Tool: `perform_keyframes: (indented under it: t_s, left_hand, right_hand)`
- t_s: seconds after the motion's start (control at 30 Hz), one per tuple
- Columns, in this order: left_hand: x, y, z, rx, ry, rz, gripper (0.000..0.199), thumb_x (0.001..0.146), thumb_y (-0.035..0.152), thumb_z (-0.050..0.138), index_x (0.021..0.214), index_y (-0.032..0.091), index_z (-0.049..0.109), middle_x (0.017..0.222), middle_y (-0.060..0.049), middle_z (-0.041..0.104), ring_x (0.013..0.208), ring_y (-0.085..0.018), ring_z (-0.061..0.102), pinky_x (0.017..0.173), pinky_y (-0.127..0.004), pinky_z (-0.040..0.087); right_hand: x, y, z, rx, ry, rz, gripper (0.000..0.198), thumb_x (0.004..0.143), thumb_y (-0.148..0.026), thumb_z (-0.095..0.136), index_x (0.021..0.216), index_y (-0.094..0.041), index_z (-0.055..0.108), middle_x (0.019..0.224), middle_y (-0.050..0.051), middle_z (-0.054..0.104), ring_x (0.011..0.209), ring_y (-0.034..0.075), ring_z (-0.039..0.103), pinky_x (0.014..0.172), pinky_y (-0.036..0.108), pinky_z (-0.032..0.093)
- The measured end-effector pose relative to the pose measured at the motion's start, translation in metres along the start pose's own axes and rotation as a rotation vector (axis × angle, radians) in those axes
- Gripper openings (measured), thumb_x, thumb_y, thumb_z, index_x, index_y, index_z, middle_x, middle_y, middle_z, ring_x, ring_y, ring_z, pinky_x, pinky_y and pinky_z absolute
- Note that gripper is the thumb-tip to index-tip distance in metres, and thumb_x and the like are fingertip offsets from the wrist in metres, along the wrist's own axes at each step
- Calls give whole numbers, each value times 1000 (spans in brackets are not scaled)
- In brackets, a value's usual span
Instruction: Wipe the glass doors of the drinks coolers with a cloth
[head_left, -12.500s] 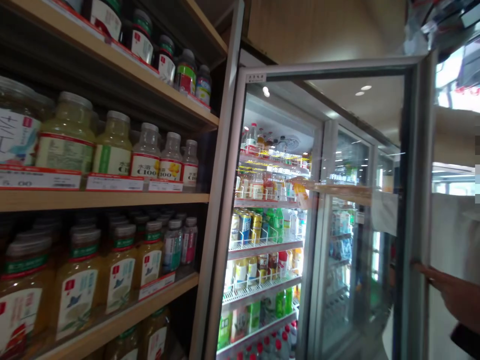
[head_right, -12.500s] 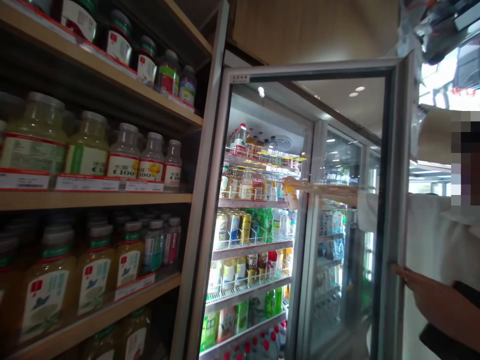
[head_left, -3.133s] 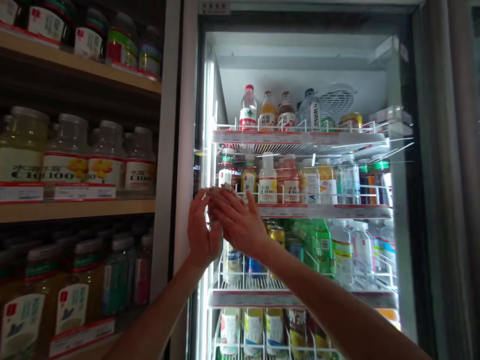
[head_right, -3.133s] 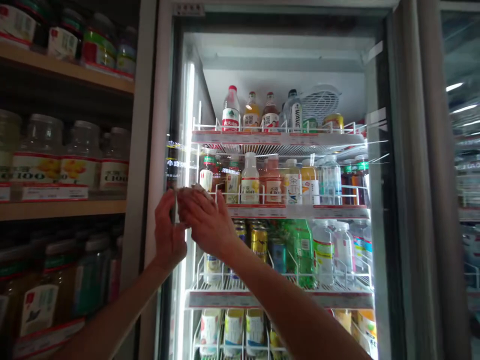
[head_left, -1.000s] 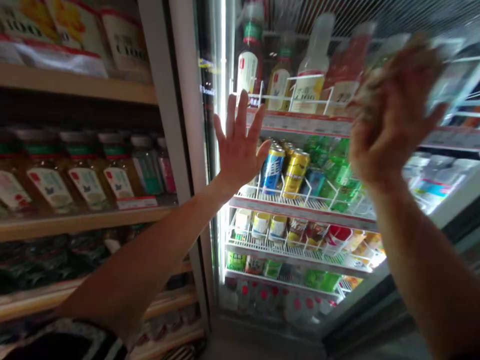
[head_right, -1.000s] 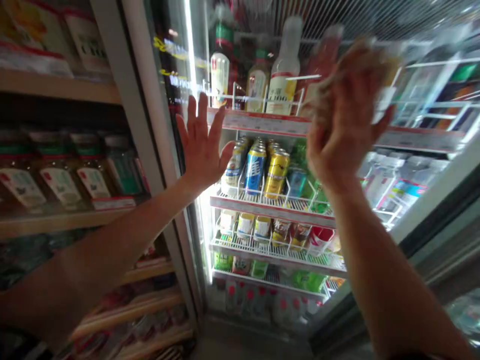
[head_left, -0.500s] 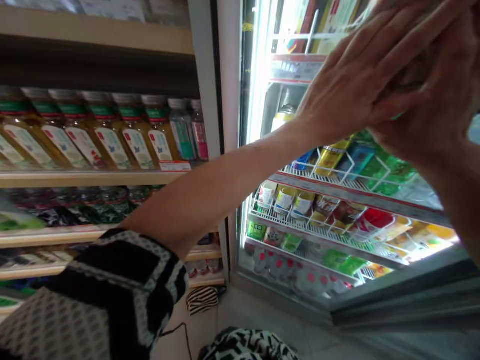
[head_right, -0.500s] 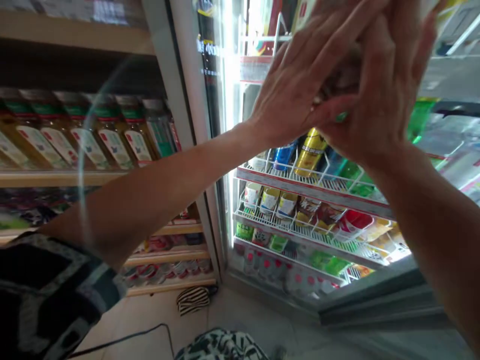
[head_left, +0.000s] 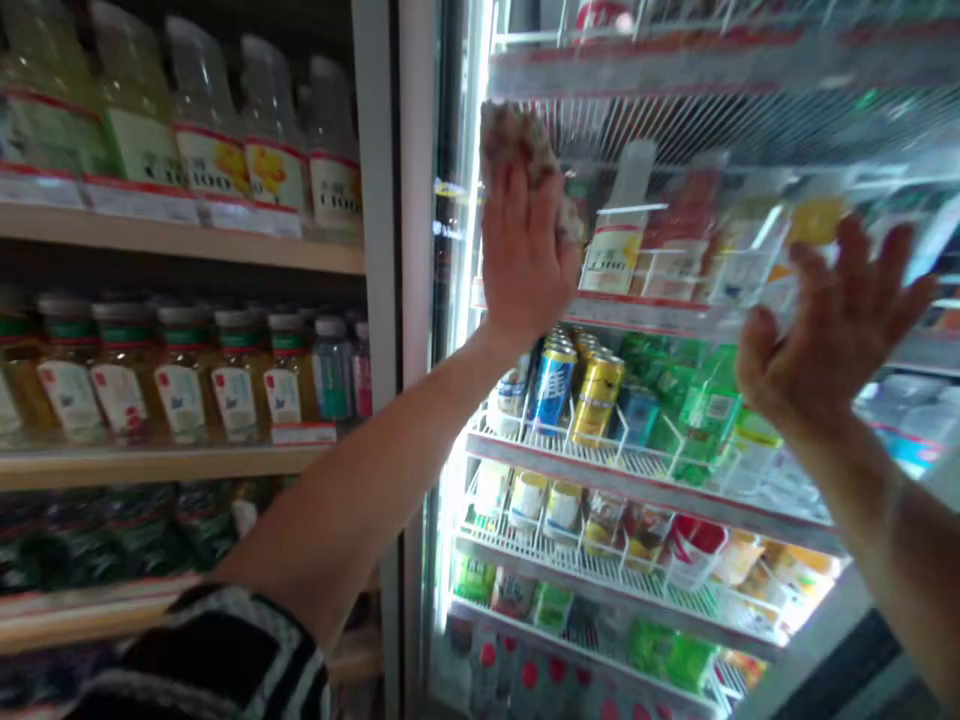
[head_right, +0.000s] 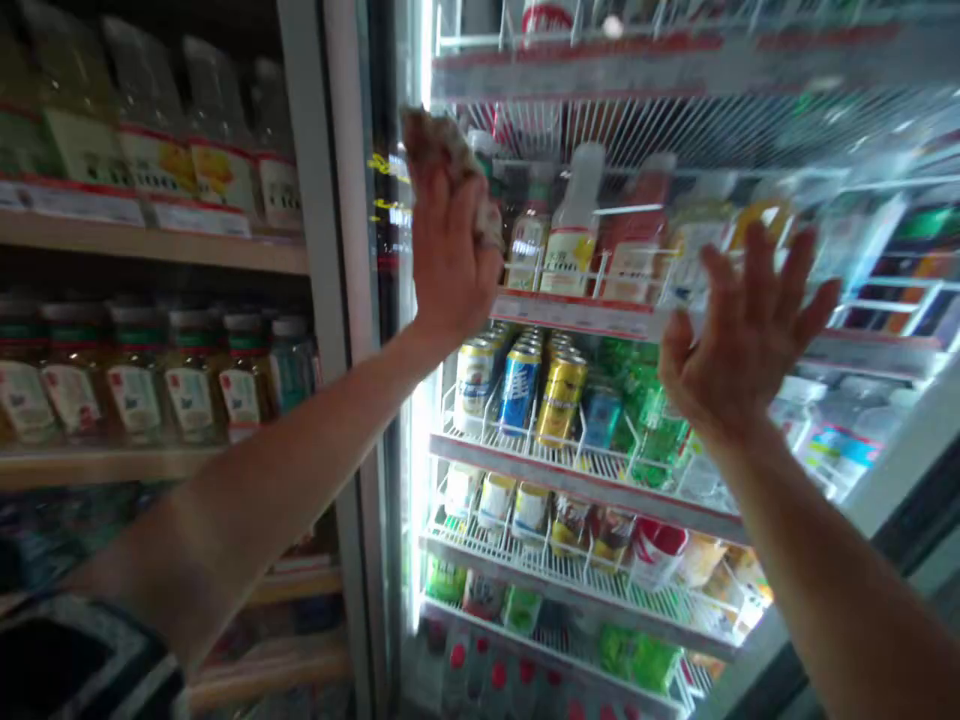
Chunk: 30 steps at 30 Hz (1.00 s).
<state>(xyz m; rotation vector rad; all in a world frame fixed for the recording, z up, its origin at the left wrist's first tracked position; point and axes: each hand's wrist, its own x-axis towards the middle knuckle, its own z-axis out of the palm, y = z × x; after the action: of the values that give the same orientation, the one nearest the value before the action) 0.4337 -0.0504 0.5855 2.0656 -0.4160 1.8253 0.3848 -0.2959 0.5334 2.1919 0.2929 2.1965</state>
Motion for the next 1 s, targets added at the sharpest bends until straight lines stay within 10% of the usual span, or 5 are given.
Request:
perform_keyframes:
  t_s: [0.2, 0.4, 0.63, 0.83, 1.0]
  left_hand:
    - [-11, 42, 21, -143, 33, 340, 43, 86, 38, 42, 126, 22, 46, 146, -9, 30, 138, -24, 18, 114, -41, 20]
    - [34, -11, 11, -108, 201, -24, 46, 86, 27, 38, 126, 6, 45, 140, -18, 36, 137, -31, 16, 111, -49, 23]
    - [-24, 67, 34, -205, 15, 801, 42, 87, 26, 37, 127, 20, 43, 143, -5, 35, 138, -22, 16, 111, -40, 27]
    - [32, -10, 5, -208, 247, 30, 57, 86, 29, 42, 135, 5, 25, 145, -17, 26, 138, -29, 16, 112, -47, 24]
    - [-10, 0, 17, -205, 36, 605, 47, 86, 22, 35, 133, 16, 34, 145, -8, 32, 138, -23, 18, 110, -44, 29]
  right_hand:
    - [2, 1, 11, -134, 83, -59, 57, 87, -40, 40, 137, -14, 34, 141, 14, 37, 133, 27, 31, 107, 48, 22]
    - [-1, 6, 12, -216, 124, -21, 54, 89, -36, 37, 140, -19, 29, 143, 12, 35, 134, 25, 30, 108, 49, 18]
    - [-6, 10, 11, -211, 125, -56, 57, 89, -32, 37, 143, -21, 23, 143, 11, 35, 134, 24, 30, 109, 48, 16]
    - [-13, 12, 9, -234, 118, -39, 57, 89, -31, 36, 143, -22, 19, 143, 10, 36, 134, 23, 29, 109, 48, 16]
    - [-14, 14, 9, -207, 126, -48, 57, 88, -30, 37, 143, -22, 22, 143, 10, 36, 134, 24, 31, 109, 48, 16]
